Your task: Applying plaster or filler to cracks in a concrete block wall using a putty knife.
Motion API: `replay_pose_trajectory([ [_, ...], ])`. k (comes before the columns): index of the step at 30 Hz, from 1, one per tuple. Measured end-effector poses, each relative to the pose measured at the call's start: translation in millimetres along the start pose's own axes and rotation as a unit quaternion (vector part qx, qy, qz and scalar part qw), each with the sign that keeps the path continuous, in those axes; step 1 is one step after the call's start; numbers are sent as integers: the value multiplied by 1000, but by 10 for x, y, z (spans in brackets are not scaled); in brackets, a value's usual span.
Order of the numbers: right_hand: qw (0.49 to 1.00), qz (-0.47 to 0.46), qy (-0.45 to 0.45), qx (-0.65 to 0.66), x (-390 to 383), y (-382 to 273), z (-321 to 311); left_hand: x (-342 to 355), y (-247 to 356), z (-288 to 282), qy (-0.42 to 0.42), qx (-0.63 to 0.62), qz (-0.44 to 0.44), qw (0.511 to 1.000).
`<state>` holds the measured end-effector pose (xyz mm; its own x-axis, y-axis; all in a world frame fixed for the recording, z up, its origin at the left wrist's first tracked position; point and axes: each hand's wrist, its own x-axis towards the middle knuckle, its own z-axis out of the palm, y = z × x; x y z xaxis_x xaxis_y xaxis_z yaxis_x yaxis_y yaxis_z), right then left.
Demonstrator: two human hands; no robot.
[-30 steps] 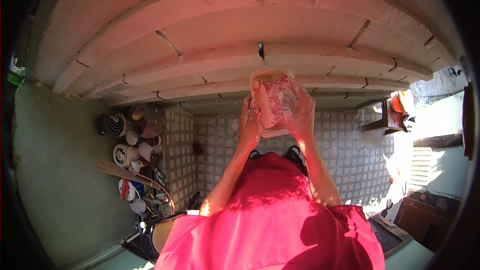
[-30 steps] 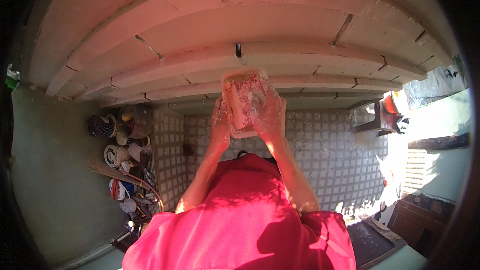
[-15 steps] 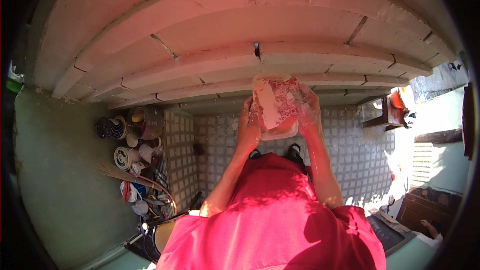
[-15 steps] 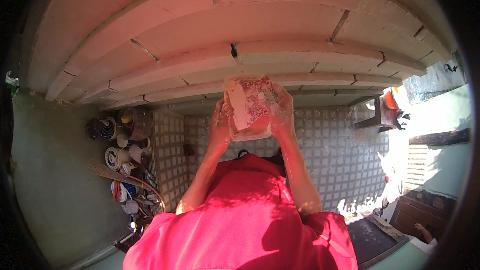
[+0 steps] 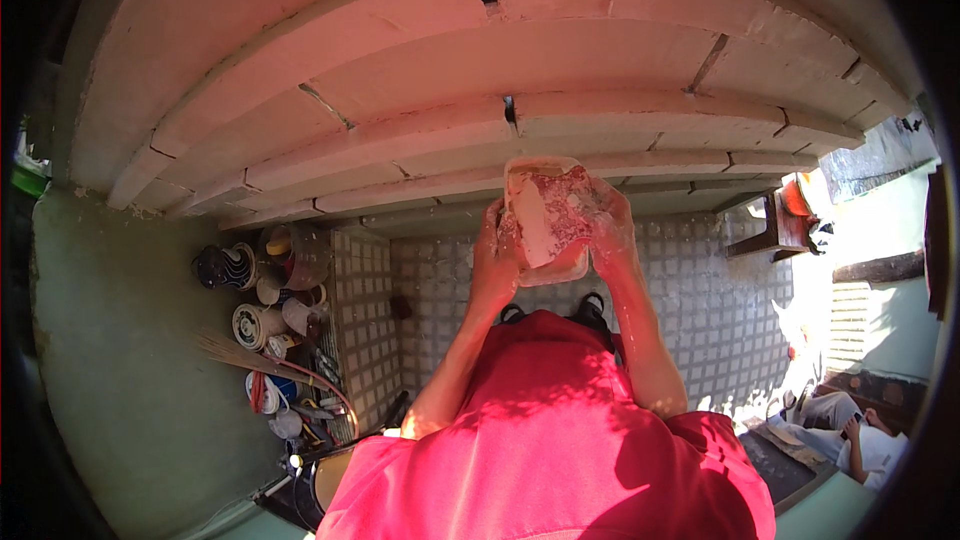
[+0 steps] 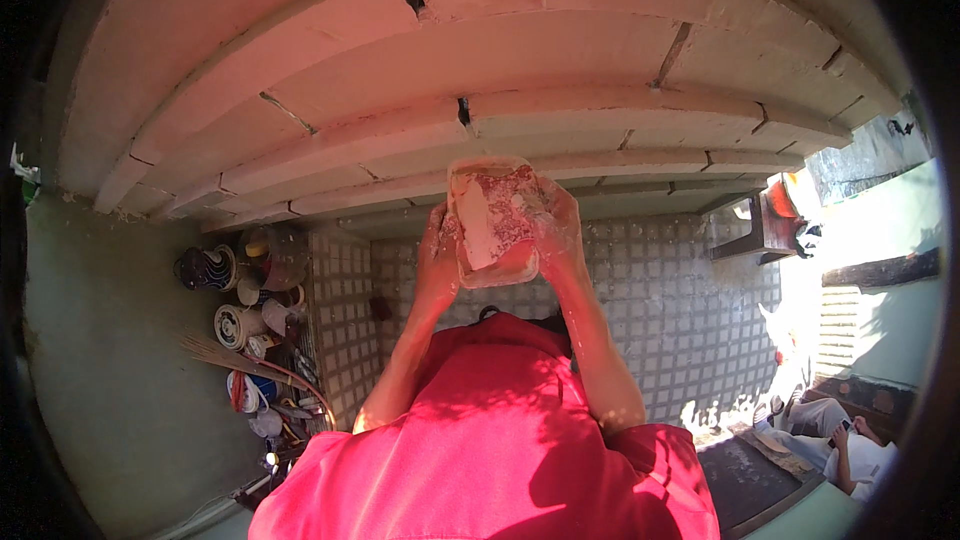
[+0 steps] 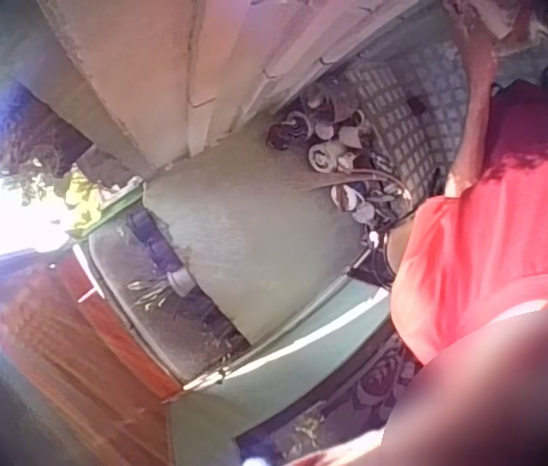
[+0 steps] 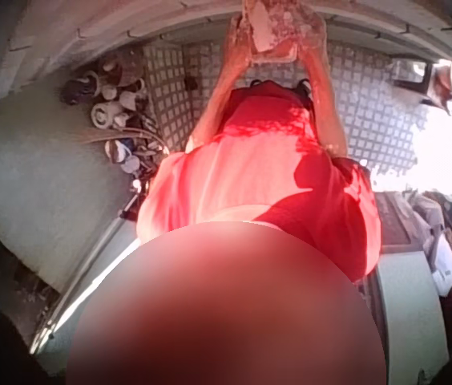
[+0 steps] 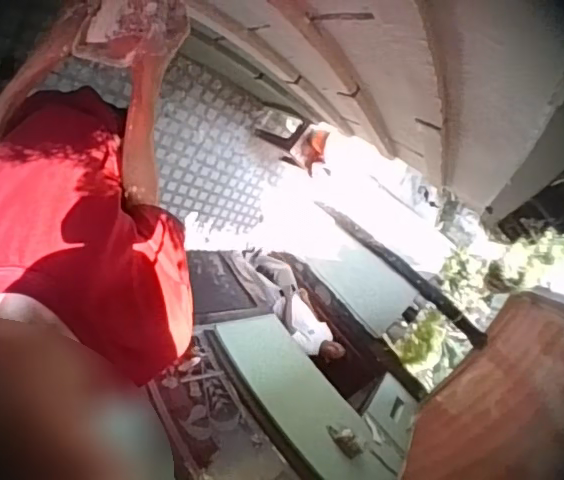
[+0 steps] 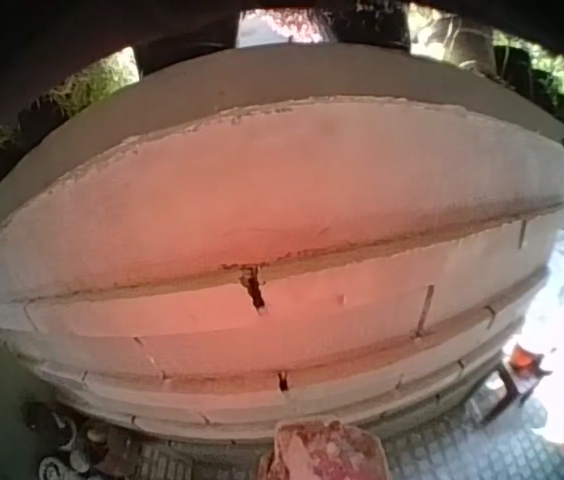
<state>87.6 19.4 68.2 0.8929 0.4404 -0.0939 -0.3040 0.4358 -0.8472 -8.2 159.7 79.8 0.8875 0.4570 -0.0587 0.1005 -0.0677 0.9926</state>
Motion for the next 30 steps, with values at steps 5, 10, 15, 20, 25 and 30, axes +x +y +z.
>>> replay_pose_trajectory([
  [5, 996, 23, 55, 67, -84, -175, 110, 22, -173, -33, 5, -48, 6, 999],
  [10, 991, 37, 43, 121, 17, -146, -175, 38, -183, -63, -1, -84, -48, 995],
  [15, 980, -130, 11, 150, 229, -747, 44, 52, -312, -45, 21, -218, -96, 971],
  [20, 937, -326, 86, 87, 682, -1271, 219, 34, -112, 19, 24, -258, -141, 955],
  [25, 794, -513, 244, -216, 817, -1310, 291, 62, -894, -92, 30, -284, -131, 949],
  [30, 683, -535, 341, -361, 632, -1278, 605, -11, -1016, -311, 50, -256, -58, 964],
])
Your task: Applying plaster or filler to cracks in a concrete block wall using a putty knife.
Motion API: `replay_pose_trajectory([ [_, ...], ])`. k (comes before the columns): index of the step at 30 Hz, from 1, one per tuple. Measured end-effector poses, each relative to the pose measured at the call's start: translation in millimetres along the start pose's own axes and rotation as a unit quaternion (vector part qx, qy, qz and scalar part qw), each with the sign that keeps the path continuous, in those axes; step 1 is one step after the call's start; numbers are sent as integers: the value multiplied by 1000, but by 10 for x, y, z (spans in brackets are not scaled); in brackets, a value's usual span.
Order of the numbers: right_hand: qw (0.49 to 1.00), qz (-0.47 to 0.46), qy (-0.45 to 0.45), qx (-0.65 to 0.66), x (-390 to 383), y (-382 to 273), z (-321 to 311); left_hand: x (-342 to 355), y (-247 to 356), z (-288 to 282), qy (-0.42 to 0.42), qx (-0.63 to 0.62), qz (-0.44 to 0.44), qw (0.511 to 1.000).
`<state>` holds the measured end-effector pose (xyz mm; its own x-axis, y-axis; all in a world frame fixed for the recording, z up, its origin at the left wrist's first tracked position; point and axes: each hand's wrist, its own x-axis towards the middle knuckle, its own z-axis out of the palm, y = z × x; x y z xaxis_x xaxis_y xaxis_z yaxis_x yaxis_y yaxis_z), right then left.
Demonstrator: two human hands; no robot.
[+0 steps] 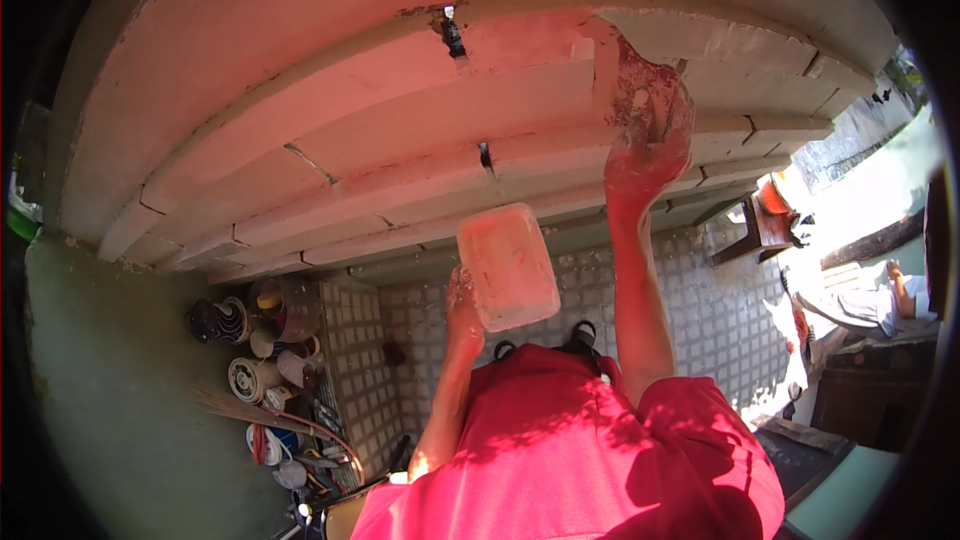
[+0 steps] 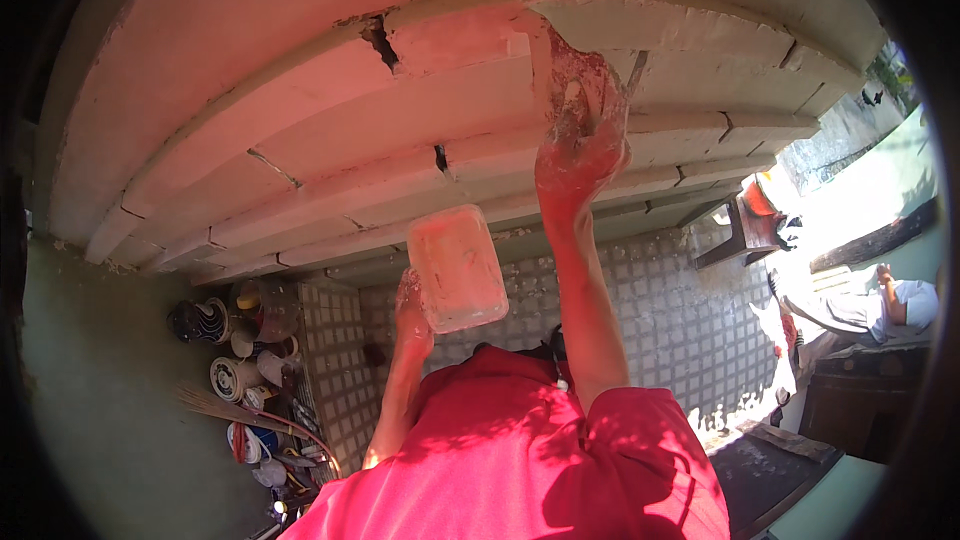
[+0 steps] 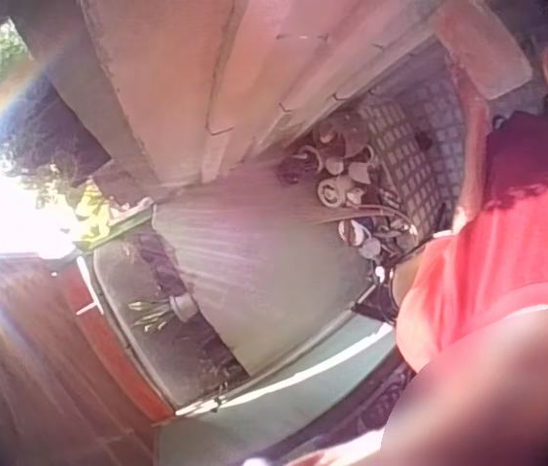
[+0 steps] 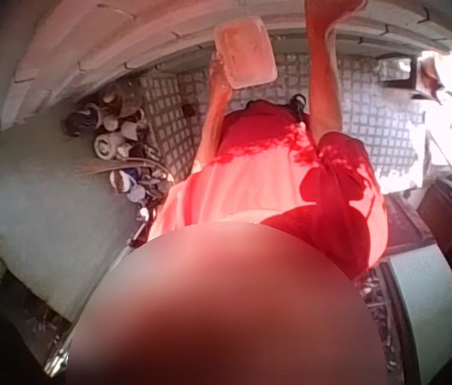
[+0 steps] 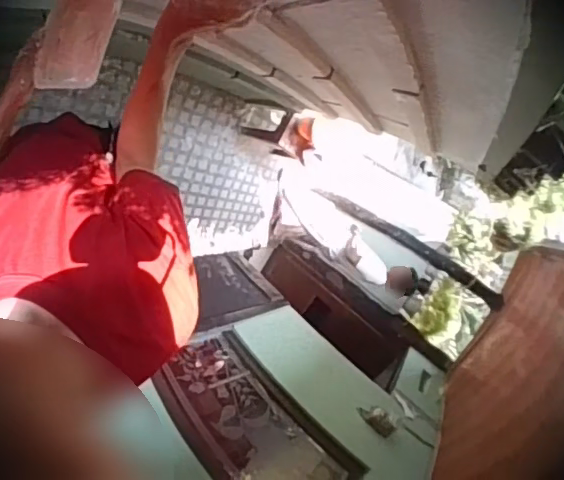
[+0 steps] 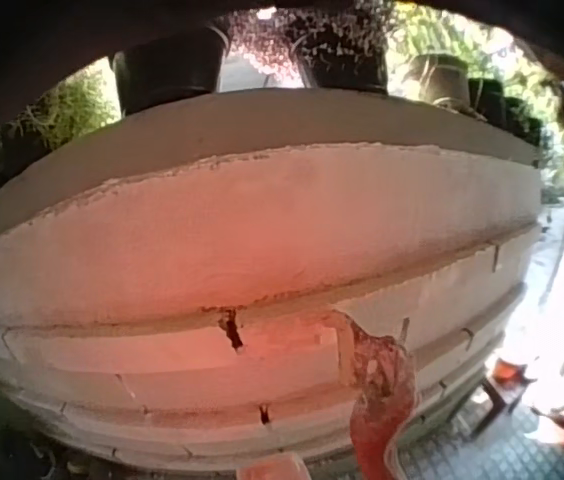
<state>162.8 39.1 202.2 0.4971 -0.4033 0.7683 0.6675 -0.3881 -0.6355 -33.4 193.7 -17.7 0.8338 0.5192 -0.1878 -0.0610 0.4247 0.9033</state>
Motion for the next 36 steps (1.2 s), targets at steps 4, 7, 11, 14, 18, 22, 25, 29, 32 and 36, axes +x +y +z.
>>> replay_pose_trajectory([
  [4, 1000, -20, -21, 3, -254, 73, 161, 9, 187, -79, 80, 17, -89, 993],
  [7, 994, -72, -49, 58, -464, 81, 474, 22, 142, -209, 41, 3, -84, 996],
  [11, 985, -54, -111, 123, -667, -91, 736, 55, 119, -291, 62, 4, -75, 995],
  [14, 982, -65, -133, 118, -785, -234, 736, 70, 186, -228, 56, 2, -89, 994],
  [18, 982, -100, -100, 129, -865, -290, 644, 118, 163, -281, 83, 52, -57, 994],
  [22, 996, -8, 17, 90, -445, -163, 289, -34, 517, -29, 61, 37, -91, 993],
  [25, 995, 40, -39, 83, -298, 1, 292, 11, 313, -353, 65, 4, -69, 996],
  [29, 992, -58, -81, 82, -484, 25, 642, 19, 312, -356, 74, 13, -73, 994],
  [32, 983, -49, -110, 139, -666, -166, 658, 22, 313, -420, 99, 7, -81, 992],
  [36, 982, -87, -74, 150, -622, -185, 504, 63, 281, -528, 103, 15, -54, 993],
])
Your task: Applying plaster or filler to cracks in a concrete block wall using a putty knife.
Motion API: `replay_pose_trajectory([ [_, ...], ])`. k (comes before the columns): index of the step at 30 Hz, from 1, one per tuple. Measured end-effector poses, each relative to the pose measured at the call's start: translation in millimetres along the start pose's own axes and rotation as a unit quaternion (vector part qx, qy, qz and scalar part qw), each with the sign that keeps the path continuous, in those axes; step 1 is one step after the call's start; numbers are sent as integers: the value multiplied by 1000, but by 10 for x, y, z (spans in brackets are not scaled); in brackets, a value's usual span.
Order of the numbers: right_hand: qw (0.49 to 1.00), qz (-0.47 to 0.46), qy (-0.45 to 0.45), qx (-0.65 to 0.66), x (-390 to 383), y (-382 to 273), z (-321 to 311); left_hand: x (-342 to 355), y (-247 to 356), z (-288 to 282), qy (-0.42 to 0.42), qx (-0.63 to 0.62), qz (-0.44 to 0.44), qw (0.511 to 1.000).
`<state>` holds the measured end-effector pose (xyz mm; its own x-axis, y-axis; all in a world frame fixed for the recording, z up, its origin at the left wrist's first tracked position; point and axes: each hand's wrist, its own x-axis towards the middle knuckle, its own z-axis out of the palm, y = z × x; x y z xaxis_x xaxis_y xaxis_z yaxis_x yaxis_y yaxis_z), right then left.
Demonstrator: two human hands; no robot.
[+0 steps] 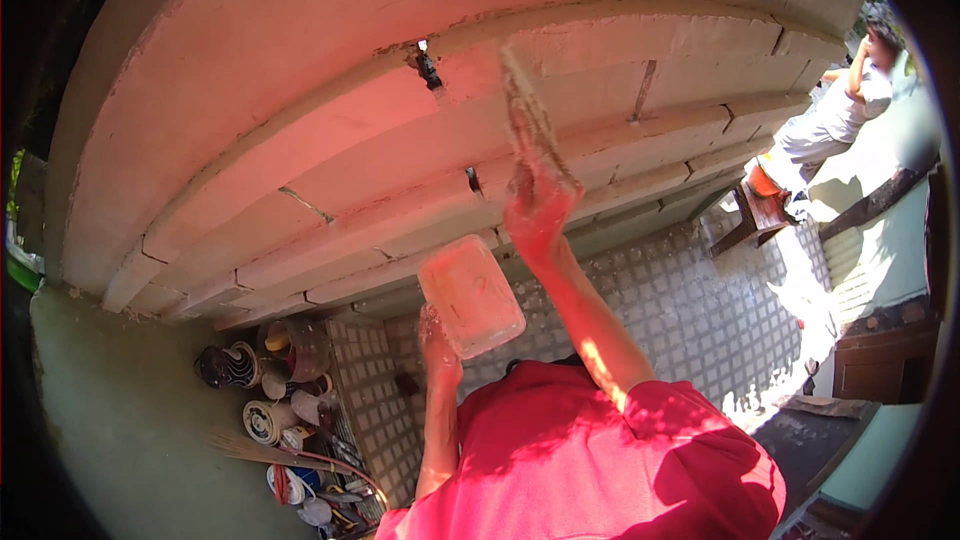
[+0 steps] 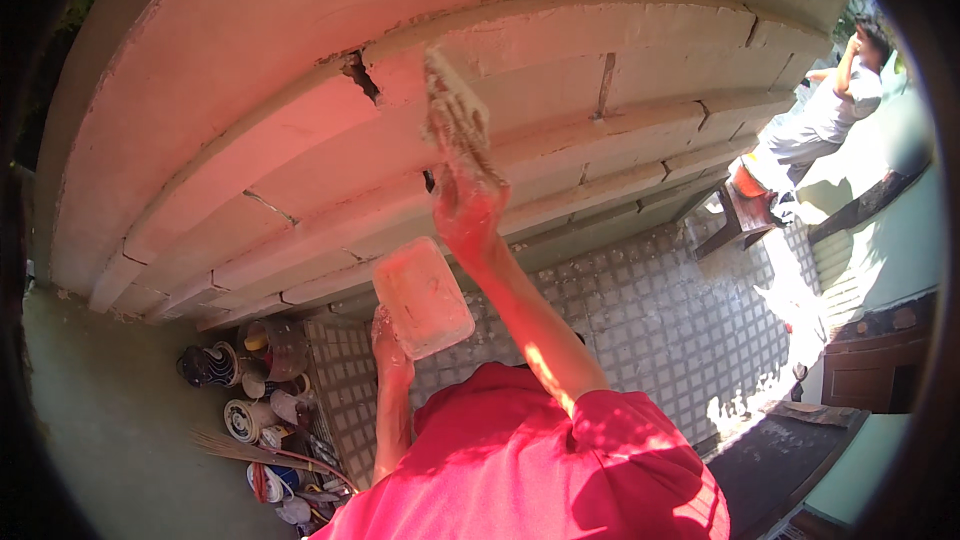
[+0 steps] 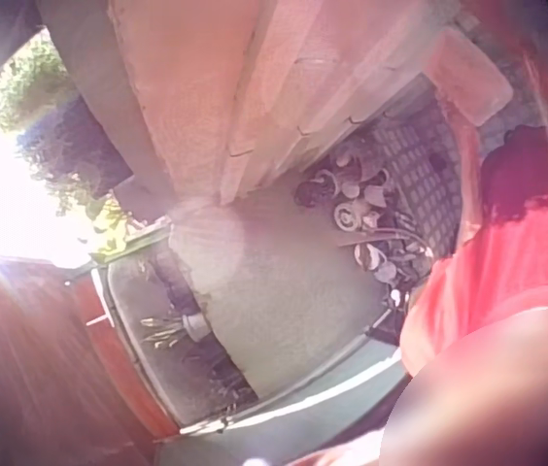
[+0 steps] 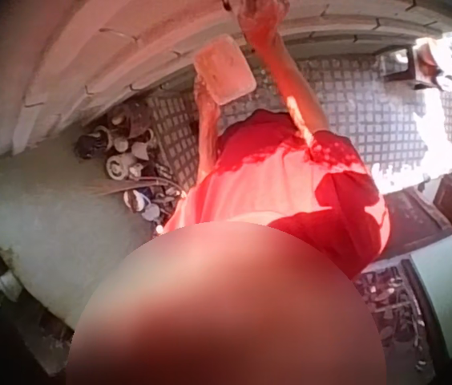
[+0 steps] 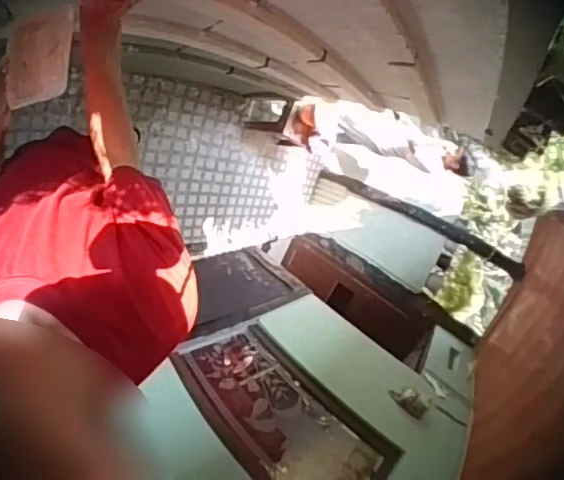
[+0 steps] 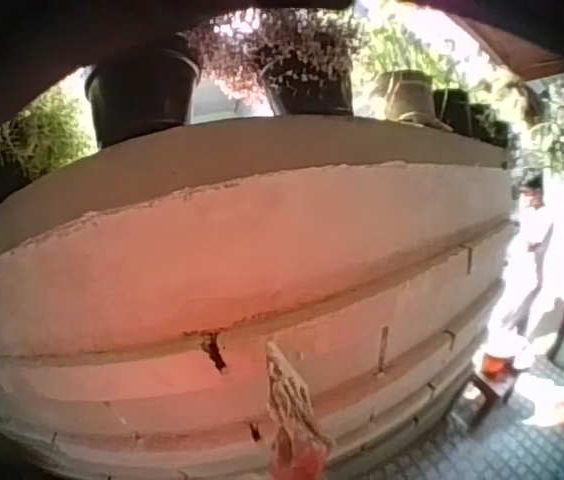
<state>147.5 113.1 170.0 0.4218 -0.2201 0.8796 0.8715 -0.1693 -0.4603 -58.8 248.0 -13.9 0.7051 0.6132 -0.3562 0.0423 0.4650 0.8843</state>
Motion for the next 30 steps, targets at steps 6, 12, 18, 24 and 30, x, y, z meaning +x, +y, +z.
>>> replay_pose_trajectory([
  [6, 989, 119, 23, -81, 295, 280, -182, -71, 98, 78, -26, -37, -29, 999],
  [12, 990, -6, -116, -78, 26, -37, 44, -120, 42, 51, -55, -10, 10, 998],
  [18, 992, -30, 37, -118, 334, 88, -255, -199, 94, 61, 5, -1, 9, 1000],
  [24, 996, 25, -42, -80, 278, 111, -17, -286, 197, 104, -38, 9, -14, 999],
  [30, 996, -25, -89, -18, 207, -152, -87, -269, 247, 66, -25, 4, -16, 1000],
])
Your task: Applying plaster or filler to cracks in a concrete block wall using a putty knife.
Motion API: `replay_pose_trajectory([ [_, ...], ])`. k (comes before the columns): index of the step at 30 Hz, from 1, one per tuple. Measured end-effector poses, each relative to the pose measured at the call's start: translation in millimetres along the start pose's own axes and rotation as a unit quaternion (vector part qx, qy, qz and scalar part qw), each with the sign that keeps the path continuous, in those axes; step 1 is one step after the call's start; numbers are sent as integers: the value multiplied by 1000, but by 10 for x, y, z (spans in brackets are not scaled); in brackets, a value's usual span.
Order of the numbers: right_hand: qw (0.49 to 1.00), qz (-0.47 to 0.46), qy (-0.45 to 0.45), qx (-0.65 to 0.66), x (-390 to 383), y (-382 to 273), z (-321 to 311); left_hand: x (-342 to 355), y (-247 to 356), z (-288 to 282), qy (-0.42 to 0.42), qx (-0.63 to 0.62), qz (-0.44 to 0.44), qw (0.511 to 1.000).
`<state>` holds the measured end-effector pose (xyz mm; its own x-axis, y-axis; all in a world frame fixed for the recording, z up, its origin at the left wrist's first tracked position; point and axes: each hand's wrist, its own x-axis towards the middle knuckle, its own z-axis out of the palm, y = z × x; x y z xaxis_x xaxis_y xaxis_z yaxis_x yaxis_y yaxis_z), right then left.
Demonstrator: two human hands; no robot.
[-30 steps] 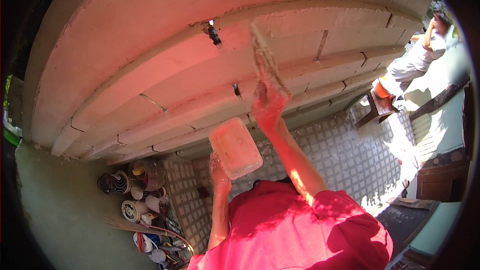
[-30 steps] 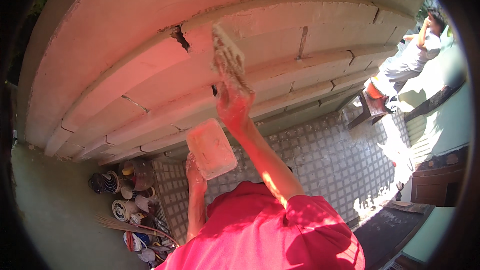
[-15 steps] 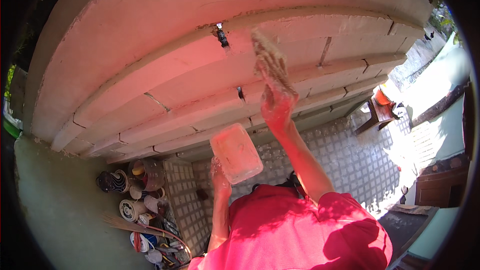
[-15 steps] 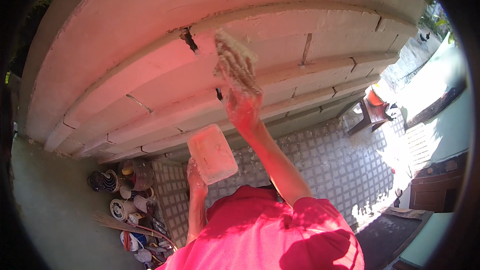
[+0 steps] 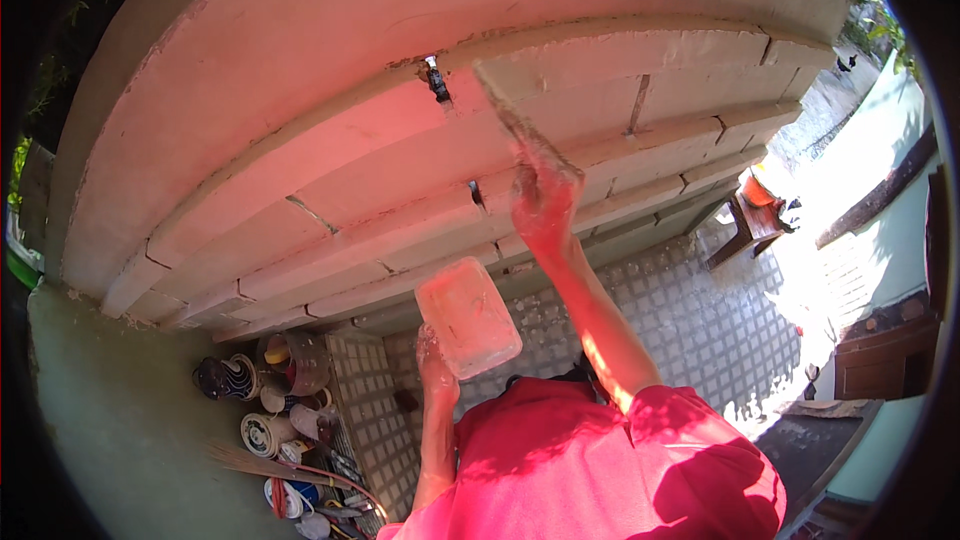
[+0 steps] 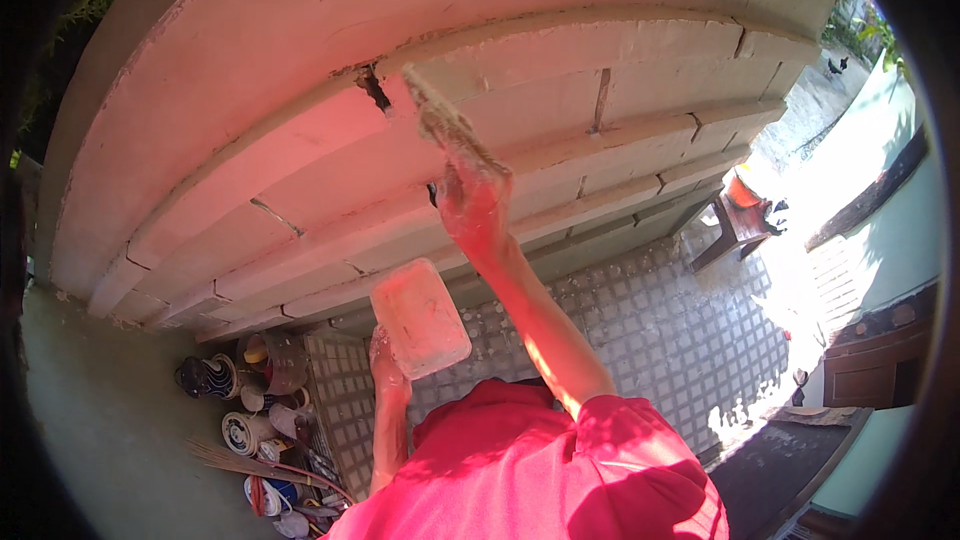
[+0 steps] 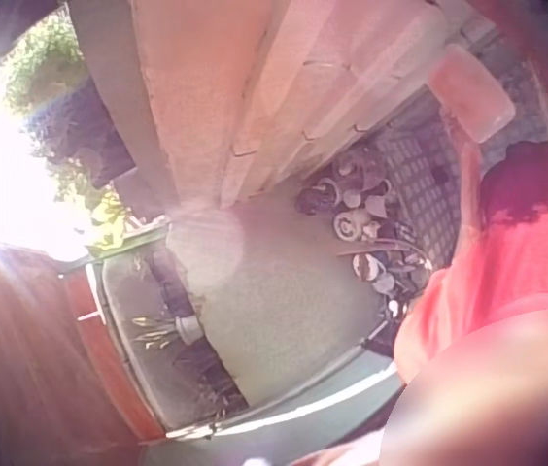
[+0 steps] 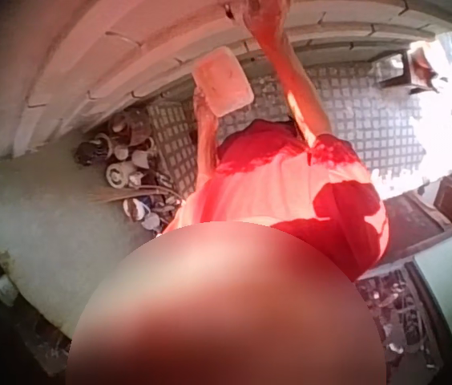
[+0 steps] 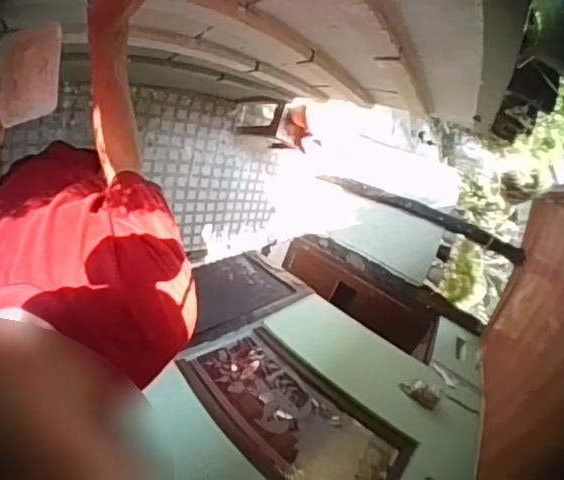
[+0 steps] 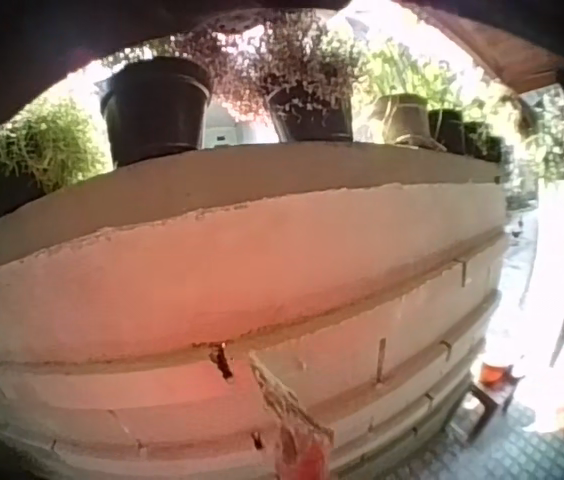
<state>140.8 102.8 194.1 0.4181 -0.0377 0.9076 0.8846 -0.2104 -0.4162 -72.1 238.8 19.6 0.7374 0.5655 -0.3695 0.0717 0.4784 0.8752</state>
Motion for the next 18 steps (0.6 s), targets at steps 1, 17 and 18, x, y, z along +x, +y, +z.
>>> replay_pose_trajectory([
  [1, 997, 55, 58, -17, 43, 26, -112, 6, -10, -61, 1, -1, 0, 1000],
  [17, 992, 108, 66, 5, 39, -49, -41, 10, -33, -269, 13, -2, -11, 1000],
  [18, 985, 135, 107, -29, 69, -40, -83, 64, -125, -403, 24, -16, -21, 999],
])
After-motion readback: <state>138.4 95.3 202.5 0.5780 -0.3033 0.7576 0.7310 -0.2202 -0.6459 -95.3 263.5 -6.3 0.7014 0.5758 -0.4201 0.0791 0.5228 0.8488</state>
